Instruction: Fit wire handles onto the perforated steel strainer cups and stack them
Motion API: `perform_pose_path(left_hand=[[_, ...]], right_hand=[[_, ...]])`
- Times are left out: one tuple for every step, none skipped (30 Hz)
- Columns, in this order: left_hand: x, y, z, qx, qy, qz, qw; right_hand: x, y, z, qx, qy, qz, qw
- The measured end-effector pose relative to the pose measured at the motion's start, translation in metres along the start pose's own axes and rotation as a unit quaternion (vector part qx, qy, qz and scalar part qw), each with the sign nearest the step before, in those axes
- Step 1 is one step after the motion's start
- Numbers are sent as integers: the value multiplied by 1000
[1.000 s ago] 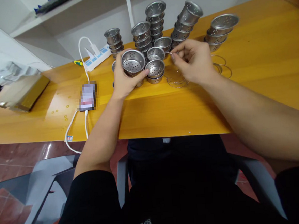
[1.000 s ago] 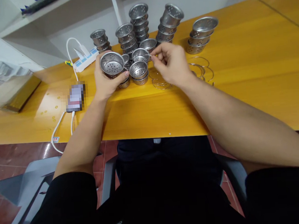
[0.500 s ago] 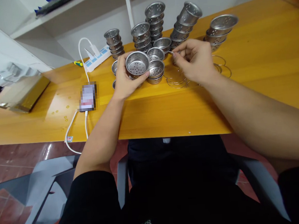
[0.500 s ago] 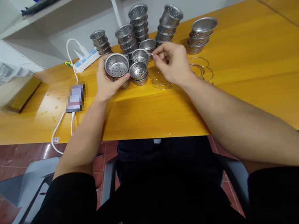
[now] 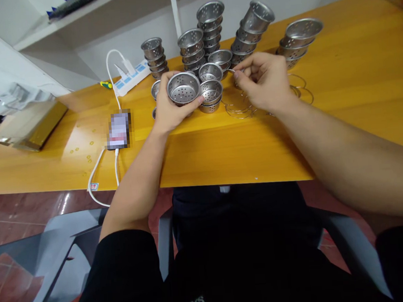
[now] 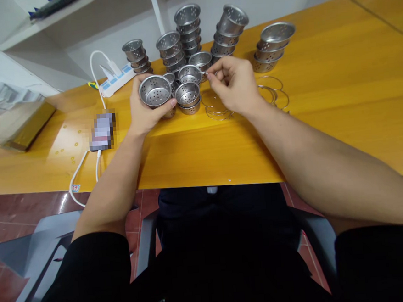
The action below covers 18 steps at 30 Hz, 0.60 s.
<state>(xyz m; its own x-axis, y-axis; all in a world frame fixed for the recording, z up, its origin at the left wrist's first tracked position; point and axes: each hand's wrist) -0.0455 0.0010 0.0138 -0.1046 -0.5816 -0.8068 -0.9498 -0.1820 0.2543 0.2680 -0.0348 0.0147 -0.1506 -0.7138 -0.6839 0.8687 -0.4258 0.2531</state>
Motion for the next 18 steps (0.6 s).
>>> perform_pose_path(left_hand=[[0,0,1,2,4,4,1000],[1,-1,1,5,7,7,1000],[1,-2,2,6,7,9,1000],[1,-2,3,7,6,10,1000],[1,-3,5,6,3,10,1000],[1,-3,7,4,-2,10,1000],[1,-4,10,1,-8,9,1000],[1,-4,13,-2,-17,7,1000],[1,-4,16,-3,-27,5,1000],[2,-4,19,-4,-36,4,999],[2,-4,21,-5,-42,5,999],[2,-4,22,-7,-43,8,999],[2,-4,22,-10,-41,12,999],[2,-3,21,-15,-37,18,999],[2,-3,19,-20,-35,25,999],[1,-3,16,-25,-35,31,999],[1,-3,13,-29,-37,35,998],[1,-2,10,-31,-40,38,998]], right_hand=[[0,0,0,-1,-2,0,1000],[0,0,0,0,-5,0,1000],[0,1,0,1,-8,0,1000],[1,1,0,2,-9,1,1000],[1,1,0,1,-9,2,1000],[1,2,1,0,-6,0,1000],[1,2,1,0,-3,-2,1000],[1,2,2,1,-2,-4,1000],[1,3,3,3,-5,-4,1000],[1,3,3,6,-9,-2,1000],[0,3,4,9,-13,-2,1000],[0,3,5,9,-17,-2,1000],[0,3,5,8,-20,-1,1000],[-1,3,5,8,-24,-2,1000],[-1,2,5,7,-28,-1,1000],[-1,2,5,6,-31,0,999],[-1,2,5,4,-34,1,999],[-1,2,5,2,-35,2,999]])
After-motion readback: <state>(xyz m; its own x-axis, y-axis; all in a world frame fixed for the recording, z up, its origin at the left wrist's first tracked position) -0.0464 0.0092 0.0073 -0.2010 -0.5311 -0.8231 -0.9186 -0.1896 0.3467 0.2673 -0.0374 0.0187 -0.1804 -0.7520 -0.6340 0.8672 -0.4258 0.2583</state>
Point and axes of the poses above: each hand's wrist, its own x-axis away from the middle knuckle, its own y-axis out of the back of the hand, z = x × y, and after that the axes turned 11 degrees about -z, right-handed
